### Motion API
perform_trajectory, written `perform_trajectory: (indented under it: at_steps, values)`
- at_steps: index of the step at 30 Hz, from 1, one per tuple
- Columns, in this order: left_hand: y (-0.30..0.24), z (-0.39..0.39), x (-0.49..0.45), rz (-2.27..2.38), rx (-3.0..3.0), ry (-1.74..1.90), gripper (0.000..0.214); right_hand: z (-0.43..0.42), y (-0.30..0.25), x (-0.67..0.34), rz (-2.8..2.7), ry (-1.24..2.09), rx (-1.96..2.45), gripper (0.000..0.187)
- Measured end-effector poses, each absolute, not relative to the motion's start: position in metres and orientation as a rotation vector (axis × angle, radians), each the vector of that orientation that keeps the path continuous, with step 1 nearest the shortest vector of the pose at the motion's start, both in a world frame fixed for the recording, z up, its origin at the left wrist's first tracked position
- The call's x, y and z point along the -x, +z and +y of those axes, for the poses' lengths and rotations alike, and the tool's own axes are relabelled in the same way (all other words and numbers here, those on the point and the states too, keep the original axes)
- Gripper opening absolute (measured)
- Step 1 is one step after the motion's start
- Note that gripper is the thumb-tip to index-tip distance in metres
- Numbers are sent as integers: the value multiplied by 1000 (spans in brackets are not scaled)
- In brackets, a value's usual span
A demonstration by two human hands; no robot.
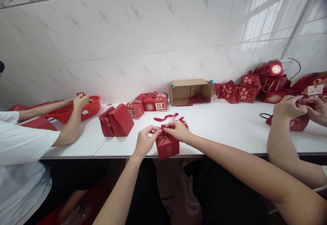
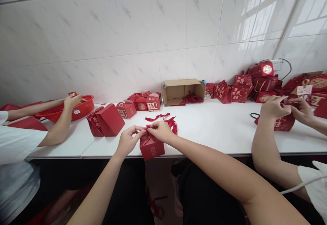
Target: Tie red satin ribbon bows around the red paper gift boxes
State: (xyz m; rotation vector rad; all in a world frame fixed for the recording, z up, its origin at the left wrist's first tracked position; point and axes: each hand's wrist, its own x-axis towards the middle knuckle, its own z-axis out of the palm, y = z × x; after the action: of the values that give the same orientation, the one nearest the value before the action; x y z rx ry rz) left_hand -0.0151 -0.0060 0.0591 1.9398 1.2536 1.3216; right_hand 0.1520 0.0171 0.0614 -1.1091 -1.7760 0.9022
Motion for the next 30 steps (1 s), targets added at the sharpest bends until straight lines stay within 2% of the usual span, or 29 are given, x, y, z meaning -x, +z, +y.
perform_trajectory:
  at_steps: [2, 6, 8, 13, 18, 26, 30]
  values:
    - [59, -9, 12, 1197, -1946, 1325, 20, 17, 59, -151, -1739, 886, 1127, 9]
    - [58, -15, 6, 1225, -1995, 1308, 18, 14, 56, -151, -1699, 885, 1062, 21]
    - [57, -15, 4, 1239, -2030, 1307, 15, 12, 57, -152, -1734, 866, 1012, 20]
    - [53, -12, 2, 1294, -2020, 1386, 12, 7, 62, -154, -1861, 640, 1042, 9]
    - [49, -9, 0, 1322, -1963, 1458, 12, 8, 64, -158, -2006, 472, 1026, 15]
    - [48, -8, -1, 1363, -1924, 1467, 8, 8, 63, -157, -2028, 435, 1144, 12]
    - [49, -10, -1, 1376, -1903, 1474, 8, 14, 61, -155, -1919, 654, 1218, 11]
